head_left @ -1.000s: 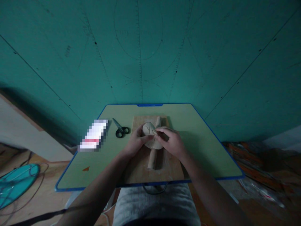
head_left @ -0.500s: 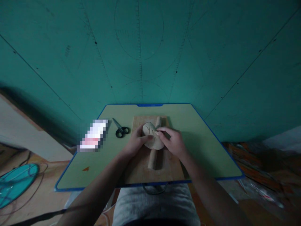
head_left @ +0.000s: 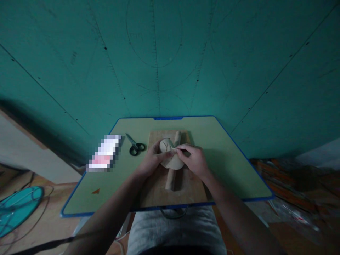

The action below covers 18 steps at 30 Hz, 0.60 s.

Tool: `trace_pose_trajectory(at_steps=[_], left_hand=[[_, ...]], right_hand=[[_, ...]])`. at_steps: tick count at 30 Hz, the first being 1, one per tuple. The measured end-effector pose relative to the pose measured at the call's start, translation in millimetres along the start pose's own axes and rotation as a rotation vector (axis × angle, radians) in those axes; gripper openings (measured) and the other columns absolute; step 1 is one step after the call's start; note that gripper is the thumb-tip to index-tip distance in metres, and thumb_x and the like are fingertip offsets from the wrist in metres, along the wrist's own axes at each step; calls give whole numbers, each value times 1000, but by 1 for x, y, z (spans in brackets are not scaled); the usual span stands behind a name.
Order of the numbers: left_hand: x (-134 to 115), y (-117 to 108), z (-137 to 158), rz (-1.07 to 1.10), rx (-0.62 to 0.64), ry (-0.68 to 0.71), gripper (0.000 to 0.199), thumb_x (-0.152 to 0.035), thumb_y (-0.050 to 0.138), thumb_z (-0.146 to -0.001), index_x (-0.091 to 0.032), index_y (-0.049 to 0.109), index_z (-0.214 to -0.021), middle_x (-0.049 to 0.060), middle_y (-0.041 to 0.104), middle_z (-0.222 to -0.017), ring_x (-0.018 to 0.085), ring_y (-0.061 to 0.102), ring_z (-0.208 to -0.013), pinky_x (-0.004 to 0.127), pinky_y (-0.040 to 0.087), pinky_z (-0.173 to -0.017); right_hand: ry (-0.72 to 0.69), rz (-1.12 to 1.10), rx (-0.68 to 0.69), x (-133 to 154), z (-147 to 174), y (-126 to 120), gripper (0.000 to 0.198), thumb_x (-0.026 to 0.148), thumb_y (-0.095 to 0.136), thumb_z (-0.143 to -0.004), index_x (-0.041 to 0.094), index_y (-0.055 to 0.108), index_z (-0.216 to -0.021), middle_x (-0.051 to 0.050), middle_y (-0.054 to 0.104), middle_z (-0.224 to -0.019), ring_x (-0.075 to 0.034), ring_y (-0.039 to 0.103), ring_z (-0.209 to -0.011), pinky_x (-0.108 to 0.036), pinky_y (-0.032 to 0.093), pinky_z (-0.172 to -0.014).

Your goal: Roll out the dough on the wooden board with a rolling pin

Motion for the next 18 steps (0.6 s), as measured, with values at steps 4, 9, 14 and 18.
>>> trace_pose_trajectory(at_steps=[4, 9, 14, 18], left_hand=[[1, 0, -1, 46, -12, 5, 56, -24, 84, -60, -19, 64, -112, 0, 70, -95, 17, 65, -82, 27, 51, -74], [1, 1, -2, 98, -23, 7, 53, -23, 84, -60, -19, 64, -108, 0, 70, -91, 16, 65, -79, 27, 51, -73], [1, 0, -3, 90, -27, -3, 56, -20, 84, -57, -19, 64, -110, 0, 69, -91, 16, 64, -78, 27, 51, -72], [-1, 0, -2, 97, -16, -21, 55, -20, 83, -56, -18, 64, -108, 0, 70, -90, 15, 64, -76, 25, 51, -69]], right_hand=[[62, -86, 28, -1, 0, -1, 15, 27, 60, -90, 23, 75, -90, -3, 78, -92, -19, 72, -86, -29, 56, -80], [45, -155, 83, -3, 0, -1, 16, 29, 65, -87, 23, 74, -99, -5, 76, -102, -20, 71, -97, -32, 56, -87], [-2, -111, 48, -1, -2, 0, 15, 26, 62, -90, 24, 76, -89, -4, 78, -94, -19, 73, -88, -31, 57, -84], [-4, -55, 5, 0, -1, 0, 14, 23, 62, -87, 24, 76, -87, -4, 78, -89, -19, 73, -82, -29, 57, -79]])
Point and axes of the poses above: each hand's wrist, its own z-axis away from the middle knuckle, its own y-axis out of the palm, x = y × z, the point moved 1 cm from there along -z, towards the middle knuckle
